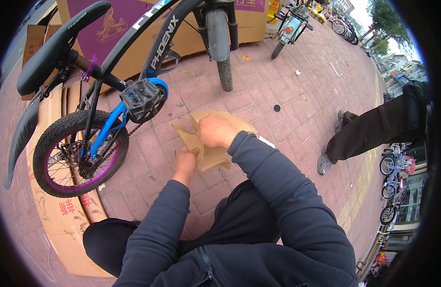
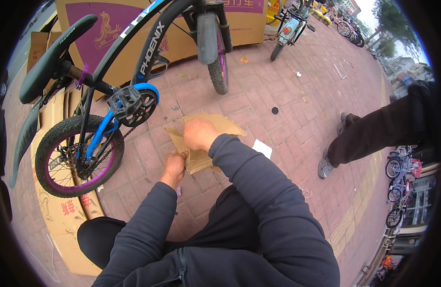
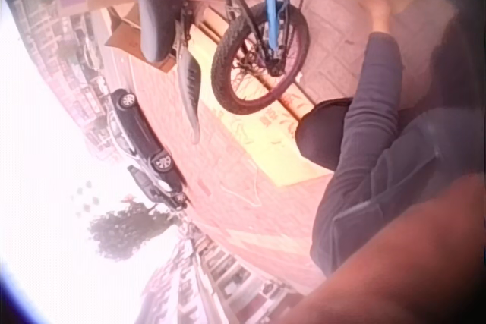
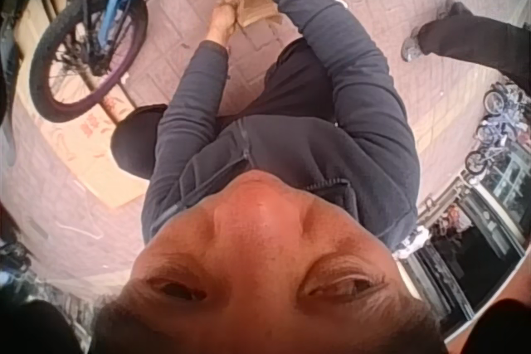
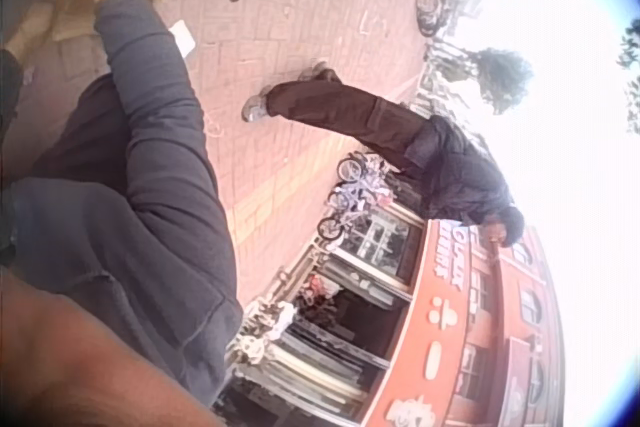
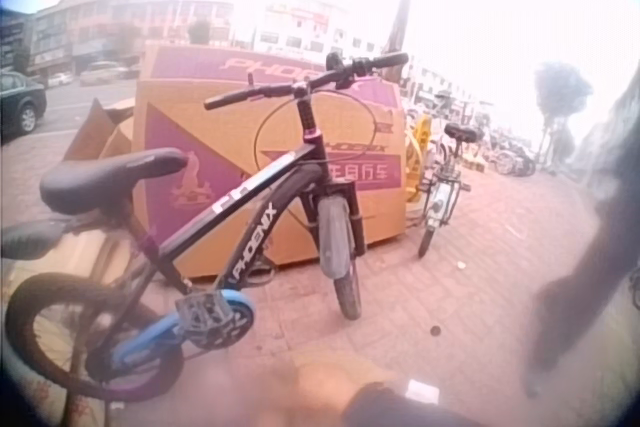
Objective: The person uses a wrench to tighten the chain tensioner on a bicycle, then rotates the pedals to check the chain movement. They then pick up a cardboard box and fold it flat.
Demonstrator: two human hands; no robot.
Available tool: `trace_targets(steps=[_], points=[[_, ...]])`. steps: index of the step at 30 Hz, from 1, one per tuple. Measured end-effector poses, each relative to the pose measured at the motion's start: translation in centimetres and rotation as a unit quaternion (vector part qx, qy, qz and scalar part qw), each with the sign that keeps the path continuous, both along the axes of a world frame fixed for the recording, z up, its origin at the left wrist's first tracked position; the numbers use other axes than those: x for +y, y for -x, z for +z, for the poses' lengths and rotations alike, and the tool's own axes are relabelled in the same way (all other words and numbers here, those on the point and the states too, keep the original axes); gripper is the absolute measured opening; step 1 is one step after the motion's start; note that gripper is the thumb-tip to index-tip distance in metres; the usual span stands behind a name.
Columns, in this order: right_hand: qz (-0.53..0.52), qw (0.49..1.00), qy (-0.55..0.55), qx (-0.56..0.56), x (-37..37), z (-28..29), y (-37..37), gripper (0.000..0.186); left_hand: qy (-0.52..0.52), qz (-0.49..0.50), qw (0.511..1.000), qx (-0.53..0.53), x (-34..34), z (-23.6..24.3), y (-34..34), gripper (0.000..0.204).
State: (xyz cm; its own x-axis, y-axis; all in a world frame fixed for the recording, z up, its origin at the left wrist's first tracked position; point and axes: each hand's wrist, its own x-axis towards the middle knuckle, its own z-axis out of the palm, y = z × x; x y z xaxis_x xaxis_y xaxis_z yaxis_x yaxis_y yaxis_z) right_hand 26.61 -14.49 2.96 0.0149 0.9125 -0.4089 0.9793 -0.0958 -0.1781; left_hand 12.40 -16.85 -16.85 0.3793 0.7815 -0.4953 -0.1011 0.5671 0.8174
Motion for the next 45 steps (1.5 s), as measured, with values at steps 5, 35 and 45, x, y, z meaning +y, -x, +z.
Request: trace_targets(steps=[5, 35, 45], points=[[-0.006, 0.998, -0.022, 0.053, 0.7, -0.9, -3.8, 0.039, -0.071, 0.039, 0.994, 0.070, 0.4, 1.3, 0.6, 0.027], [-0.166, 0.930, -0.025, 0.326, -0.5, -4.7, -7.9, 0.035, 0.118, -0.041, 0.971, -0.203, 2.4, 6.2, 2.2, 0.066], [-0.167, 0.913, -0.076, 0.366, 0.3, -4.0, -3.9, 0.037, -0.117, 0.012, 0.977, 0.177, 3.4, 5.1, 1.8, 0.044]])
